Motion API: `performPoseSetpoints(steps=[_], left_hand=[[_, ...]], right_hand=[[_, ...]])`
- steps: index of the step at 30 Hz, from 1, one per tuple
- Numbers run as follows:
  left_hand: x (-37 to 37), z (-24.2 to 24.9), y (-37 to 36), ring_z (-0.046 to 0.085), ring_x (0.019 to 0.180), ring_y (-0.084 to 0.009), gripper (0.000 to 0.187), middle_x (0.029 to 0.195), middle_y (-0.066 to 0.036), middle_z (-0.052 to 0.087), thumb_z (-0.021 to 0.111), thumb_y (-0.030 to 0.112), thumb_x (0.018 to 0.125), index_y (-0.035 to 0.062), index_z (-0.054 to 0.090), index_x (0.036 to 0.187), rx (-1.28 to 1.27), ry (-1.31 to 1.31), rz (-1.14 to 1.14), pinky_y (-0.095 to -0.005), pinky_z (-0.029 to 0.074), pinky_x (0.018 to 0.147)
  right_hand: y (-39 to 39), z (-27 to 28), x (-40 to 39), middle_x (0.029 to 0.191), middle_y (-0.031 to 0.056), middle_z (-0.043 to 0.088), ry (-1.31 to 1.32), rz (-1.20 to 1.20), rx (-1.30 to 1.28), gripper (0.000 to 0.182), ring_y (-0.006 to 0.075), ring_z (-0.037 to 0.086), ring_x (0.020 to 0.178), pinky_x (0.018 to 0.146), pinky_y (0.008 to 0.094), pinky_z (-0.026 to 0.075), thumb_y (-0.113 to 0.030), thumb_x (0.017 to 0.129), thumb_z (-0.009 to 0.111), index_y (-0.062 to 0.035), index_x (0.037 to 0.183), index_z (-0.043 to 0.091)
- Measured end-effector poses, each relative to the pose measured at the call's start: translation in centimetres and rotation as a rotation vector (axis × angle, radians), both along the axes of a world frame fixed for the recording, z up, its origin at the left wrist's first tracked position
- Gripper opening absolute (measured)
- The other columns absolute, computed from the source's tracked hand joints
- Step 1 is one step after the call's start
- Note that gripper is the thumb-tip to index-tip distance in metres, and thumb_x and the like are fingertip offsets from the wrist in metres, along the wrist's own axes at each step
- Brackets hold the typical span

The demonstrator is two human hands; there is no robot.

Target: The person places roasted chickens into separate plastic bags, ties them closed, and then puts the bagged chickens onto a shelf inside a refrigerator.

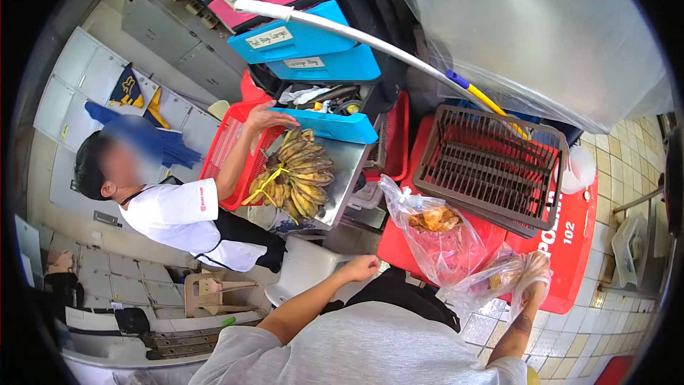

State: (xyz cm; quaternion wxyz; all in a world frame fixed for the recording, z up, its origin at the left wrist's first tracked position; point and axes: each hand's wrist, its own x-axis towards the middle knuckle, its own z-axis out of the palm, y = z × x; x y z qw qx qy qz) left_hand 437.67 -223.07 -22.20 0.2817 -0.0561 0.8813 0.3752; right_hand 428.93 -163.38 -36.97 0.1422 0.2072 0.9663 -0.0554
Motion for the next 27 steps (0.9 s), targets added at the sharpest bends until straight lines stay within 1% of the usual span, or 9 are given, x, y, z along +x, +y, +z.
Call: performPoseSetpoints(steps=[6,8,10,13,17,20,22,24,27], left_hand=[[-1.0,1.3,-2.4,0.064,0.082,-0.0228,0.017,0.087,-0.011,0.066,0.062,0.016,0.082,0.0047,0.062,0.094,-0.003,0.078,0.119,-0.0343,0.05,0.074],[-1.1,2.0,-3.5,0.063,0.073,-0.0195,0.022,0.077,-0.008,0.066,0.059,0.024,0.085,0.0034,0.063,0.082,-0.094,0.123,0.151,-0.0327,0.049,0.069],[-1.2,3.9,-4.3,0.063,0.068,-0.019,0.029,0.071,-0.007,0.065,0.058,0.029,0.086,0.0023,0.063,0.073,-0.269,0.125,0.154,-0.0323,0.049,0.065],[-0.3,3.9,-7.0,0.06,0.057,-0.019,0.038,0.058,-0.008,0.061,0.052,0.031,0.088,0.0018,0.06,0.064,-0.108,0.28,0.522,-0.0335,0.047,0.057],[-0.3,6.9,-11.3,0.058,0.054,-0.0162,0.033,0.054,-0.008,0.059,0.044,0.023,0.089,0.0002,0.057,0.068,-0.08,0.544,0.759,-0.0303,0.046,0.053],[-2.2,10.5,-12.6,0.059,0.056,-0.0165,0.026,0.07,-0.009,0.053,0.037,0.015,0.086,-0.0014,0.05,0.071,0.099,0.704,0.882,-0.0291,0.045,0.05],[-3.9,13.1,-13.8,0.055,0.064,-0.0149,0.018,0.079,-0.007,0.048,0.037,0.015,0.086,0.0011,0.047,0.078,0.219,0.764,0.809,-0.028,0.045,0.057],[-6.3,15.3,-15.1,0.054,0.071,-0.0137,0.016,0.084,-0.005,0.049,0.038,0.017,0.088,0.0043,0.047,0.085,0.383,0.84,0.715,-0.0261,0.047,0.065],[-10.6,19.0,-17.5,0.05,0.078,-0.0138,0.009,0.086,-0.005,0.049,0.042,0.013,0.09,0.0042,0.046,0.091,-0.017,1.005,0.693,-0.0267,0.042,0.07]], right_hand=[[-6.2,2.5,1.6,0.113,0.0245,0.056,0.104,-0.248,-0.261,0.052,0.0392,0.055,0.102,0.086,0.044,0.045,-0.024,0.074,0.067,-0.0002,0.116,0.051],[-11.5,4.6,3.5,0.119,0.0293,0.05,0.374,-0.173,-0.192,0.057,0.0417,0.048,0.112,0.094,0.0434,0.041,-0.019,0.068,0.072,0.0043,0.115,0.05],[-15.2,6.3,4.3,0.127,0.0314,0.042,0.516,0.018,-0.342,0.065,0.0452,0.039,0.12,0.1,0.044,0.035,-0.015,0.063,0.075,0.0069,0.118,0.048],[-18.7,7.3,3.9,0.123,0.0352,0.043,0.224,-0.09,-0.535,0.067,0.0458,0.04,0.12,0.102,0.042,0.035,-0.015,0.061,0.075,0.0079,0.118,0.048],[-19.7,8.3,1.7,0.129,0.0377,0.036,0.22,0.019,-0.528,0.07,0.0469,0.038,0.121,0.102,0.0437,0.035,-0.016,0.06,0.077,0.003,0.122,0.048],[-19.2,10.2,0.0,0.128,0.0369,0.038,0.275,0.039,-0.461,0.069,0.0457,0.038,0.122,0.102,0.0433,0.035,-0.017,0.061,0.077,0.0027,0.121,0.049],[-19.4,12.0,-0.7,0.126,0.0344,0.042,0.263,0.063,-0.335,0.065,0.0422,0.037,0.124,0.106,0.0462,0.028,-0.018,0.065,0.074,0.0044,0.12,0.049],[-19.0,10.4,-0.5,0.127,0.0332,0.041,0.35,0.037,-0.339,0.067,0.0433,0.037,0.123,0.105,0.0449,0.03,-0.016,0.065,0.074,0.0061,0.121,0.047],[-20.3,9.4,0.3,0.128,0.0343,0.04,0.354,-0.05,-0.289,0.067,0.0443,0.036,0.124,0.105,0.0448,0.03,-0.017,0.065,0.074,0.0035,0.122,0.047]])
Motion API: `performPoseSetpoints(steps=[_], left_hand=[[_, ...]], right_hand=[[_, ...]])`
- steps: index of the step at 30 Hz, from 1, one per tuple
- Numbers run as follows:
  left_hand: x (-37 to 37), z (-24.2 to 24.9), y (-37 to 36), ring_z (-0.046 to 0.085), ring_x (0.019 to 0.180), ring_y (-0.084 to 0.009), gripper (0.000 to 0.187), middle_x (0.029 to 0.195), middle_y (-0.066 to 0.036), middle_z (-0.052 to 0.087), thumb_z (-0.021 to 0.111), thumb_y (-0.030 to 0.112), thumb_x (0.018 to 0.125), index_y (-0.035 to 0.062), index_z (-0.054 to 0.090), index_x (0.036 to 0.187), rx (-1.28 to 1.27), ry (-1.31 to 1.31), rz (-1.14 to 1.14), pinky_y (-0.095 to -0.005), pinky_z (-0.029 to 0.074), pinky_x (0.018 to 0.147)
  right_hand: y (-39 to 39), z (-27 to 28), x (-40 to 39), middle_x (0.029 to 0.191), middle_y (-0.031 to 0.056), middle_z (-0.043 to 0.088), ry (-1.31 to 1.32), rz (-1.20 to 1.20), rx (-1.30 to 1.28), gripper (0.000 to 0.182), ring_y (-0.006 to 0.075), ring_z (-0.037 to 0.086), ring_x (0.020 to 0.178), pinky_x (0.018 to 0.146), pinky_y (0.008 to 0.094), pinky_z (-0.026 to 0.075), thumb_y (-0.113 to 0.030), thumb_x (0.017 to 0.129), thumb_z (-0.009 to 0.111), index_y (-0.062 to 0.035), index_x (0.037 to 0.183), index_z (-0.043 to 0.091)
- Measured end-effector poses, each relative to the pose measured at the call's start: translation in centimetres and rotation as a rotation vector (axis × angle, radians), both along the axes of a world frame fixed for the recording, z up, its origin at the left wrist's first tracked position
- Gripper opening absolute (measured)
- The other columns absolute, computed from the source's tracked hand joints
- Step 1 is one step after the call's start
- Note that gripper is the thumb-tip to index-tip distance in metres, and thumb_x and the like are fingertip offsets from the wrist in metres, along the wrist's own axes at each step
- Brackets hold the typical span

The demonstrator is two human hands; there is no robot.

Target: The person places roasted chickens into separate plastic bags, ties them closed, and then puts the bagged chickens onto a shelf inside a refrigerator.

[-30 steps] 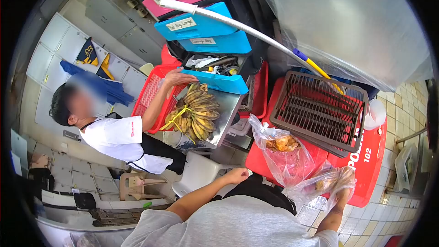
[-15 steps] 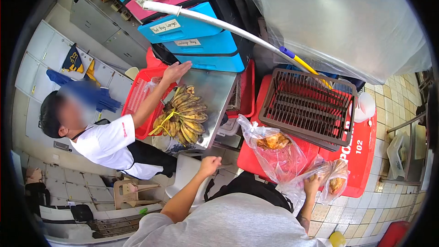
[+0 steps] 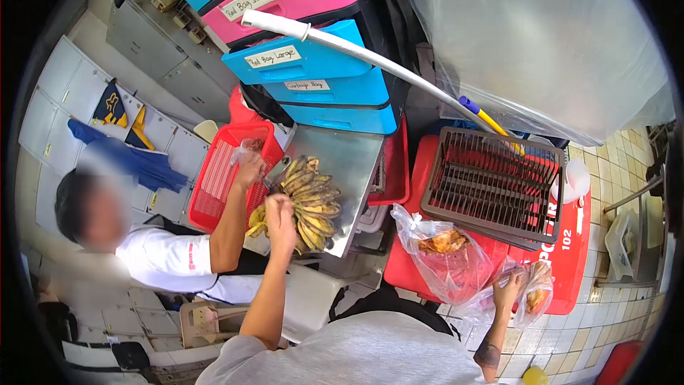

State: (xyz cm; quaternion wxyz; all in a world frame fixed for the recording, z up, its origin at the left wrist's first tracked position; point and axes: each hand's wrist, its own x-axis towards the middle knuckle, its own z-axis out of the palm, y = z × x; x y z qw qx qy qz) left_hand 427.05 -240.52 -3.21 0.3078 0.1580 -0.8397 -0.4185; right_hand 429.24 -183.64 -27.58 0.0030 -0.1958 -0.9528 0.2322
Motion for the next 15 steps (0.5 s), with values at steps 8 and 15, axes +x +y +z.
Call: performPoseSetpoints(steps=[8,15], left_hand=[[-14.6,7.8,-21.3,0.053,0.092,-0.0313,0.028,0.101,-0.022,0.052,0.058,0.02,0.082,-0.0036,0.053,0.096,-0.159,0.256,0.463,-0.0408,0.042,0.086],[-22.9,2.2,-40.1,0.052,0.113,-0.0335,0.053,0.119,-0.023,0.055,0.063,0.04,0.074,0.0048,0.06,0.114,-0.432,-0.883,0.447,-0.0417,0.039,0.096]], right_hand=[[-8.2,1.6,5.1,0.132,0.0339,0.034,-0.157,-0.084,-0.172,0.07,0.0456,0.034,0.124,0.104,0.0436,0.031,-0.01,0.062,0.076,0.0022,0.124,0.046],[-10.8,0.7,9.8,0.13,0.0329,0.037,-0.303,-0.226,-0.161,0.069,0.0447,0.035,0.124,0.105,0.0428,0.03,-0.01,0.063,0.077,0.0028,0.123,0.045]])
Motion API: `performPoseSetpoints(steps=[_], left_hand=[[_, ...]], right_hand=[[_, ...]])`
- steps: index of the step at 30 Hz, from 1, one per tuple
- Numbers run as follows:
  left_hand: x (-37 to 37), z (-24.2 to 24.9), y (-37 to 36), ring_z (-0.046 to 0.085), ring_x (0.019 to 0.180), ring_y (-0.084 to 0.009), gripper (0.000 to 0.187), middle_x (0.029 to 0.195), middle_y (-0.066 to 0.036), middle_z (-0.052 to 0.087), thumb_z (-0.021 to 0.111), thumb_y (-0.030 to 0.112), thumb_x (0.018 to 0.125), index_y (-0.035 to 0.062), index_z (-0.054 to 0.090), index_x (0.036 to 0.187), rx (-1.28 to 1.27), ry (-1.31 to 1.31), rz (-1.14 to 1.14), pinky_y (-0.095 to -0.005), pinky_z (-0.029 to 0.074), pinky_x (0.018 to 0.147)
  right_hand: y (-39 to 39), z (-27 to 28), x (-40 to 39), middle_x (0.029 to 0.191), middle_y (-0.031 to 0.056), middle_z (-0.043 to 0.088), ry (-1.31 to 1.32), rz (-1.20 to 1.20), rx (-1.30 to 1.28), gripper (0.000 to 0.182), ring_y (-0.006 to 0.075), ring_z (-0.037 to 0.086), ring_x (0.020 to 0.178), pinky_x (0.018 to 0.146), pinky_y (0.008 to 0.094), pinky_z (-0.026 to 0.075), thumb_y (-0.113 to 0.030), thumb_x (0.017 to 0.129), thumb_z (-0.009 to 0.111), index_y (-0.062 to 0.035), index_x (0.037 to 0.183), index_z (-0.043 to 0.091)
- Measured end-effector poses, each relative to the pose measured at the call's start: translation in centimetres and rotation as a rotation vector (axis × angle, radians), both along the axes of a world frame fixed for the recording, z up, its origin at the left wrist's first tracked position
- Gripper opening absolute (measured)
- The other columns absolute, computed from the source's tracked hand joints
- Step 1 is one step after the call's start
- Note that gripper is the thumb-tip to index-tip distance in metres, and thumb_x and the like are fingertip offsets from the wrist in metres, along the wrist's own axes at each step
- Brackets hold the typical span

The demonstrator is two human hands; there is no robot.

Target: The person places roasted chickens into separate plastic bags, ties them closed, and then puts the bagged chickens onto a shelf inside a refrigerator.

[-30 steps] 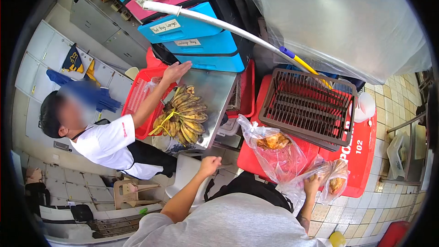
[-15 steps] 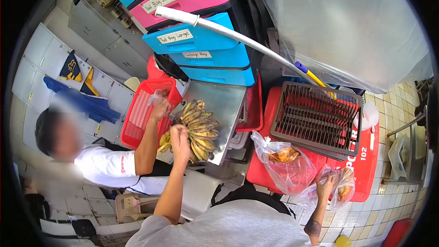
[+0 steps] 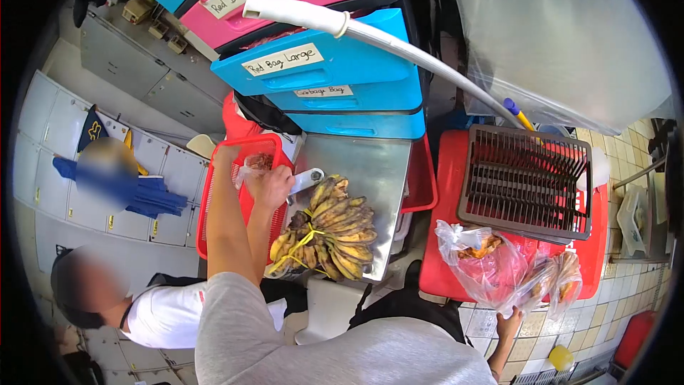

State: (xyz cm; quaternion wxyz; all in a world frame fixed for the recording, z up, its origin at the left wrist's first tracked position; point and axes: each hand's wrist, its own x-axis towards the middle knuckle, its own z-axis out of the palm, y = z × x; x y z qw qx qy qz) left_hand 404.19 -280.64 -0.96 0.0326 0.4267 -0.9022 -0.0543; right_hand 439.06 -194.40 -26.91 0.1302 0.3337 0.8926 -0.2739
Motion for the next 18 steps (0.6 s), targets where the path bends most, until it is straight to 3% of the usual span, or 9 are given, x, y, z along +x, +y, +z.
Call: performPoseSetpoints(steps=[2,5,7,8,9,11,13,16,18], left_hand=[[0.4,-4.0,-6.9,0.05,0.117,-0.0313,0.061,0.124,-0.022,0.053,0.063,0.048,0.072,0.0063,0.06,0.116,0.372,-0.01,-0.327,-0.0423,0.038,0.098],[-0.5,-1.2,-9.1,0.048,0.12,-0.0288,0.06,0.126,-0.016,0.053,0.062,0.048,0.073,0.0077,0.06,0.117,0.037,-0.326,-0.095,-0.0423,0.038,0.099],[-2.6,1.0,-14.7,0.052,0.112,-0.0292,0.059,0.113,-0.018,0.06,0.067,0.04,0.074,0.0025,0.057,0.118,0.027,-0.29,-0.085,-0.0417,0.042,0.093],[-3.6,3.0,-15.4,0.051,0.115,-0.0297,0.06,0.12,-0.014,0.057,0.064,0.044,0.074,0.0063,0.058,0.119,-0.05,-0.288,-0.046,-0.0422,0.04,0.095],[-4.2,5.9,-15.6,0.049,0.118,-0.0303,0.06,0.126,-0.011,0.055,0.062,0.048,0.073,0.0101,0.058,0.12,-0.129,-0.284,-0.006,-0.0427,0.039,0.097],[-5.0,9.8,-16.0,0.052,0.116,-0.0315,0.064,0.125,-0.014,0.055,0.065,0.048,0.071,0.0071,0.057,0.12,-0.038,-0.122,0.061,-0.0418,0.042,0.094],[-5.2,14.9,-10.9,0.055,0.111,-0.0332,0.063,0.124,-0.016,0.055,0.068,0.043,0.07,0.004,0.058,0.118,-0.107,-0.24,-0.104,-0.0405,0.045,0.089],[-8.4,13.3,-17.9,0.06,0.103,-0.031,0.06,0.114,-0.018,0.06,0.071,0.041,0.07,0.0017,0.059,0.114,-0.186,-0.294,-0.337,-0.039,0.049,0.082],[-5.5,17.0,-6.0,0.062,0.098,-0.0268,0.058,0.107,-0.017,0.063,0.07,0.043,0.072,0.0012,0.06,0.11,0.017,-0.346,-0.175,-0.0379,0.05,0.076]], right_hand=[[-0.5,0.4,0.8,0.13,0.0327,0.037,-0.044,-0.009,0.033,0.068,0.0448,0.036,0.123,0.105,0.0427,0.031,-0.011,0.063,0.076,0.0027,0.122,0.045],[0.0,0.5,1.5,0.129,0.0327,0.038,-0.062,0.014,0.044,0.068,0.0451,0.037,0.121,0.103,0.0434,0.033,-0.013,0.064,0.075,0.0031,0.123,0.045],[-0.1,0.7,0.8,0.124,0.0299,0.043,-0.028,0.017,0.073,0.066,0.0428,0.042,0.117,0.101,0.043,0.035,-0.011,0.062,0.076,0.0042,0.12,0.047],[-0.3,0.6,0.4,0.122,0.0285,0.045,-0.006,0.018,0.083,0.065,0.0417,0.044,0.115,0.1,0.0428,0.036,-0.011,0.062,0.076,0.0048,0.118,0.048],[-0.5,0.3,0.0,0.121,0.0274,0.047,0.02,0.027,0.111,0.064,0.0409,0.045,0.114,0.099,0.0425,0.036,-0.011,0.062,0.076,0.0045,0.117,0.049],[-1.1,0.3,-1.5,0.119,0.0268,0.048,0.042,0.057,0.098,0.063,0.0409,0.045,0.113,0.098,0.0428,0.037,-0.01,0.061,0.076,0.0041,0.116,0.05],[-1.5,-0.4,-2.5,0.117,0.0261,0.05,0.069,0.091,0.088,0.061,0.0412,0.047,0.11,0.096,0.0437,0.038,-0.011,0.061,0.075,0.0028,0.115,0.051],[-2.7,-0.9,-3.8,0.116,0.0262,0.051,0.093,0.169,0.139,0.059,0.0414,0.047,0.109,0.095,0.0439,0.039,-0.013,0.062,0.075,0.002,0.114,0.052],[-3.2,0.2,-4.6,0.114,0.0259,0.051,0.073,0.184,0.08,0.058,0.0414,0.048,0.109,0.093,0.0439,0.04,-0.015,0.062,0.075,0.0016,0.113,0.052]])
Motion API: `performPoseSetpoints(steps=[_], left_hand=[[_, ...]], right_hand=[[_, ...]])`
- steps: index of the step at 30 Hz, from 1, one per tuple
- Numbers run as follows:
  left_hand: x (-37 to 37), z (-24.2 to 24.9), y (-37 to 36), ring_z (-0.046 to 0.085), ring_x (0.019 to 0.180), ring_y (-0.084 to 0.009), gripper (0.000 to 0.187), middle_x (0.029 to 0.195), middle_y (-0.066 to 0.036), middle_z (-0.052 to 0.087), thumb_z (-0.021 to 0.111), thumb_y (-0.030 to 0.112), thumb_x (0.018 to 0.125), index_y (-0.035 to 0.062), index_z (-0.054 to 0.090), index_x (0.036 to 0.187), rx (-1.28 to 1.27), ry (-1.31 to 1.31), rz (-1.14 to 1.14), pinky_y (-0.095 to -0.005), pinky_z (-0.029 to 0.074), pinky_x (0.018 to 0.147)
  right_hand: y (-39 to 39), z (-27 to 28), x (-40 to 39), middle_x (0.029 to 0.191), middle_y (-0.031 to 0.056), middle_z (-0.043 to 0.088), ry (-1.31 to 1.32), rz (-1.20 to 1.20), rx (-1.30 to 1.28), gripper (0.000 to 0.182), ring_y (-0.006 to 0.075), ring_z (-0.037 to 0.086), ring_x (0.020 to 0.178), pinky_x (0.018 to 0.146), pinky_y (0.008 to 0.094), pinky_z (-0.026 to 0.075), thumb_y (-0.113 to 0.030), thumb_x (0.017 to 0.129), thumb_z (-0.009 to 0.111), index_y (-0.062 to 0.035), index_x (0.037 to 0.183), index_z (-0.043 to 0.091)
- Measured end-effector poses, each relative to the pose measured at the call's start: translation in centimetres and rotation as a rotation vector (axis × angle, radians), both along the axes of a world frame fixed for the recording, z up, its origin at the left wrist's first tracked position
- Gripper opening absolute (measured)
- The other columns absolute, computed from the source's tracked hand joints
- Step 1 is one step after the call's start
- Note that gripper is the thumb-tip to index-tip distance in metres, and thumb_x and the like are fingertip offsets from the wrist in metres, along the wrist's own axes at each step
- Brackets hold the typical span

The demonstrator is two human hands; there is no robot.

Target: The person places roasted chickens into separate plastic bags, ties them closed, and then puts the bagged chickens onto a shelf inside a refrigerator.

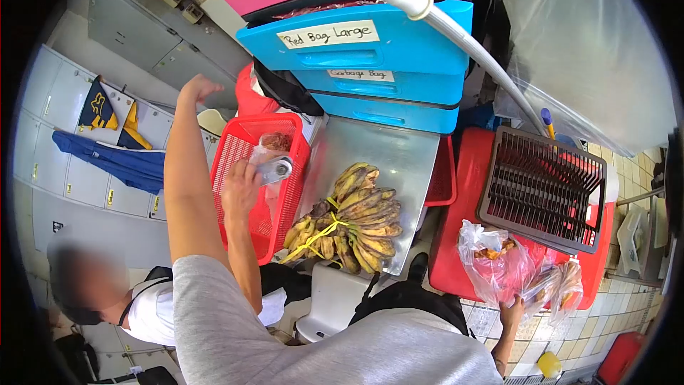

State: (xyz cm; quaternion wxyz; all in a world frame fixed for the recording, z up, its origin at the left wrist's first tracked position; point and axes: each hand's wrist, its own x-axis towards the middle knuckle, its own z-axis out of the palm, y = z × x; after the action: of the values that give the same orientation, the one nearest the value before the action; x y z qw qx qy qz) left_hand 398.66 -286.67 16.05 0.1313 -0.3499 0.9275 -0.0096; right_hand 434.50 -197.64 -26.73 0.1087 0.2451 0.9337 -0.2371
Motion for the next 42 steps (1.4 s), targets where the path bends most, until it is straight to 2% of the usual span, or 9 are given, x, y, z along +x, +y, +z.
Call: performPoseSetpoints(steps=[7,11,17,21,24,27,34,40,42], left_hand=[[0.8,-7.1,4.4,0.064,0.085,-0.0255,0.037,0.095,-0.019,0.064,0.067,0.03,0.079,0.0022,0.061,0.103,0.691,-0.312,0.246,-0.0357,0.054,0.072],[4.2,-19.7,0.7,0.064,0.087,-0.0252,0.048,0.104,-0.019,0.063,0.069,0.033,0.078,0.0005,0.058,0.111,0.468,-0.293,0.093,-0.037,0.053,0.071],[10.5,-37.9,-2.7,0.06,0.084,-0.0241,0.05,0.096,-0.012,0.064,0.074,0.027,0.07,0.0056,0.059,0.113,0.528,0.723,-0.1,-0.0378,0.051,0.072],[12.8,-39.2,3.0,0.06,0.081,-0.0216,0.045,0.091,-0.008,0.064,0.072,0.024,0.073,0.0056,0.06,0.111,0.061,0.871,-0.092,-0.0387,0.05,0.07],[15.3,-37.5,1.8,0.062,0.084,-0.0239,0.044,0.096,-0.014,0.065,0.062,0.03,0.08,0.0039,0.058,0.115,0.927,0.191,0.314,-0.0353,0.051,0.07],[15.4,-32.6,0.6,0.06,0.076,-0.0174,0.037,0.091,-0.011,0.065,0.06,0.026,0.081,0.0027,0.06,0.111,0.493,-0.012,0.092,-0.0318,0.049,0.069],[22.3,-16.0,16.4,0.06,0.094,-0.0261,0.043,0.105,-0.015,0.061,0.057,0.023,0.082,-0.0018,0.052,0.116,1.399,1.12,0.198,-0.0422,0.049,0.079],[27.6,-15.5,37.4,0.055,0.108,-0.0376,0.049,0.121,-0.024,0.052,0.047,0.019,0.082,-0.0103,0.045,0.121,2.131,0.938,0.181,-0.0518,0.048,0.087],[28.6,-18.2,43.8,0.061,0.1,-0.0252,0.035,0.11,-0.013,0.061,0.052,0.005,0.079,-0.0023,0.056,0.114,2.007,0.755,0.177,-0.0335,0.05,0.082]], right_hand=[[1.1,-0.4,1.4,0.112,0.0257,0.052,-0.033,0.003,-0.004,0.057,0.0408,0.049,0.108,0.092,0.0432,0.041,-0.016,0.061,0.075,0.0023,0.111,0.054],[2.1,0.1,3.3,0.111,0.0258,0.053,-0.089,-0.009,0.0,0.057,0.04,0.05,0.107,0.092,0.0423,0.041,-0.015,0.06,0.076,0.0034,0.11,0.055],[3.0,1.6,5.1,0.111,0.0285,0.051,-0.215,-0.082,0.04,0.058,0.0416,0.049,0.107,0.095,0.0422,0.04,-0.012,0.059,0.075,0.0043,0.11,0.054],[3.4,2.2,4.5,0.114,0.0296,0.049,-0.21,-0.032,0.062,0.059,0.0426,0.048,0.107,0.094,0.0428,0.04,-0.013,0.06,0.075,0.004,0.111,0.053],[3.1,2.7,2.7,0.116,0.0298,0.048,-0.145,-0.001,0.051,0.059,0.0431,0.048,0.108,0.095,0.0436,0.04,-0.013,0.06,0.075,0.004,0.112,0.053],[2.8,3.2,0.5,0.119,0.0296,0.048,-0.138,0.034,0.015,0.059,0.0427,0.046,0.113,0.097,0.0444,0.038,-0.011,0.061,0.075,0.004,0.114,0.052],[-0.9,5.6,-4.6,0.089,0.0203,0.065,0.099,0.207,-0.106,0.031,0.0331,0.062,0.086,0.077,0.0386,0.049,-0.018,0.069,0.071,0.0025,0.09,0.064],[-5.5,9.5,-8.0,0.08,0.0189,0.065,0.385,0.343,-0.459,0.019,0.0294,0.064,0.07,0.067,0.0355,0.05,-0.015,0.08,0.061,0.0034,0.083,0.066],[-5.2,12.1,-7.8,0.078,0.0187,0.065,0.426,0.394,-0.483,0.021,0.0254,0.063,0.067,0.064,0.0341,0.049,-0.016,0.081,0.061,0.0045,0.084,0.064]])
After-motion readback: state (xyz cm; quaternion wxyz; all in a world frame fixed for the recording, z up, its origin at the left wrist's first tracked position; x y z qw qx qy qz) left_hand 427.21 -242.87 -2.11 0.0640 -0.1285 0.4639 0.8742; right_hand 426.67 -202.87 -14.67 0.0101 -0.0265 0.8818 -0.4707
